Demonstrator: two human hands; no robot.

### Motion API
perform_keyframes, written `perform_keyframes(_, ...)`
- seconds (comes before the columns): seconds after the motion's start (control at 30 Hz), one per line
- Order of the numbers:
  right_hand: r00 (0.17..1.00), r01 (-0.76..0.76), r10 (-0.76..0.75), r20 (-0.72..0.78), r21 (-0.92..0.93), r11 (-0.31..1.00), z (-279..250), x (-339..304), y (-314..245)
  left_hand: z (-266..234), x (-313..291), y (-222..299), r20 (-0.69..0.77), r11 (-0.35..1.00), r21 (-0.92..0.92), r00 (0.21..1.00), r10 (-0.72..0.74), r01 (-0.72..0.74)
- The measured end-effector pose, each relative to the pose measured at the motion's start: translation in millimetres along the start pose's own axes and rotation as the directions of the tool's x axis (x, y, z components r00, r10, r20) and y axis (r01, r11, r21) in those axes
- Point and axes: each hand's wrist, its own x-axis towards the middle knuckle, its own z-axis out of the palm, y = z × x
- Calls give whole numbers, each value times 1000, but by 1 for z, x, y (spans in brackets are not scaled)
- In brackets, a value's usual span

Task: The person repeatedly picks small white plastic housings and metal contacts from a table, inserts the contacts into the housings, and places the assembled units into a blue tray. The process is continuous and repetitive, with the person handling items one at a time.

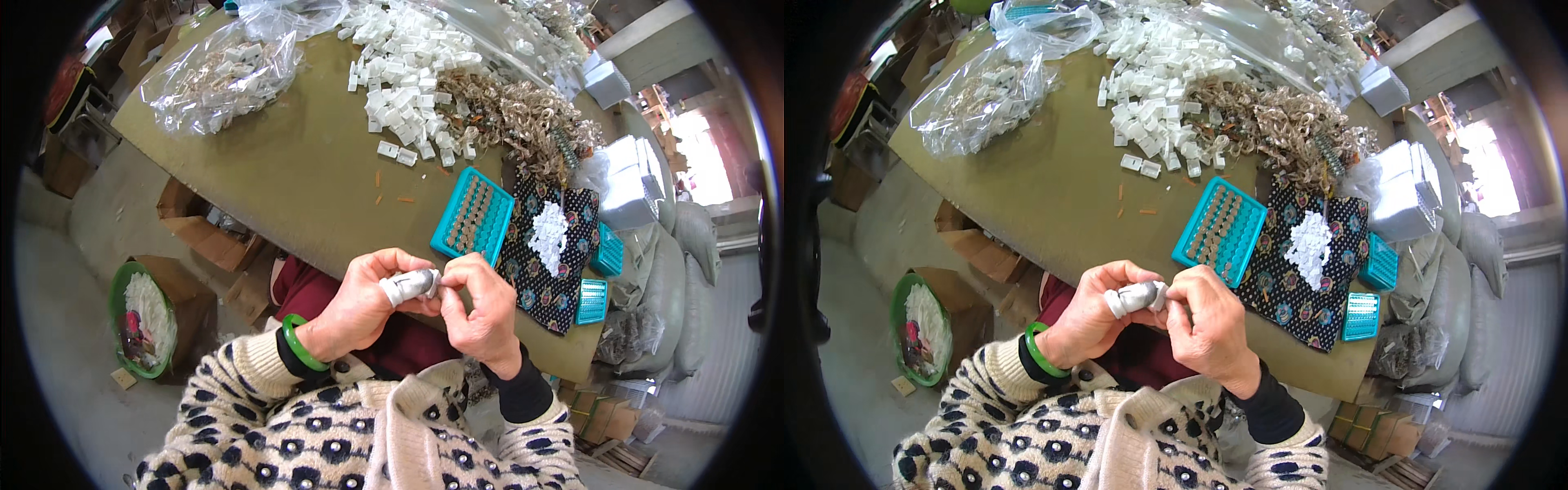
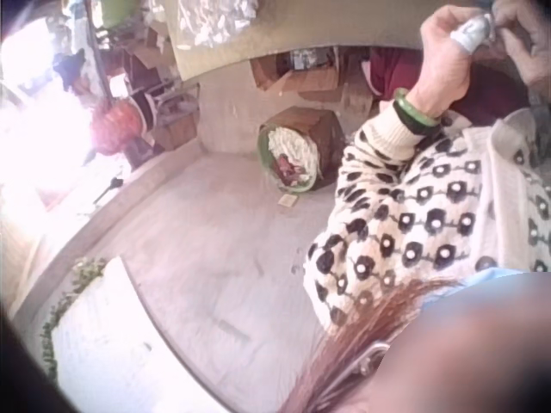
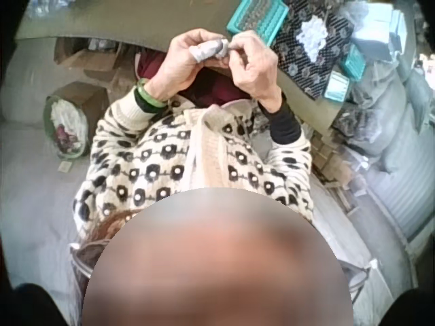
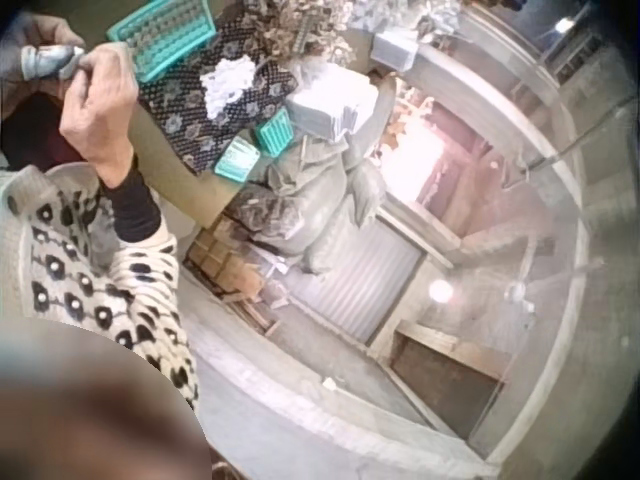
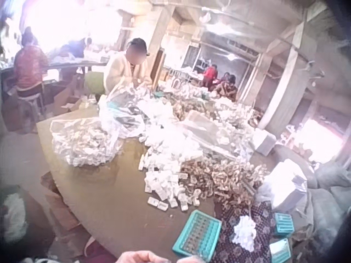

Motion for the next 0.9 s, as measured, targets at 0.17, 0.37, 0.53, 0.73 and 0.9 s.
perform_keyframes(0.17, 991, 133, -131, 27, -173, 976, 4, 8, -1, -1, 1, -3, -21, 993, 96, 997, 75, -72)
perform_keyframes(0.37, 963, -232, 223, 153, 43, 972, -25, 52, 27, -9, 9, 19, 35, 974, -165, 988, -151, 155)
perform_keyframes(0.53, 978, -187, 122, -170, -444, 876, -26, 119, 115, -16, 25, 27, -43, 934, -301, 976, -215, 192)
perform_keyframes(0.73, 998, -59, 48, -35, -514, 856, -2, 142, 166, -18, 30, 26, -129, 978, -162, 980, -151, 130)
perform_keyframes(0.9, 977, -202, 212, 1, -310, 929, -6, 142, 165, -19, 28, 22, -86, 992, -99, 993, -83, 74)
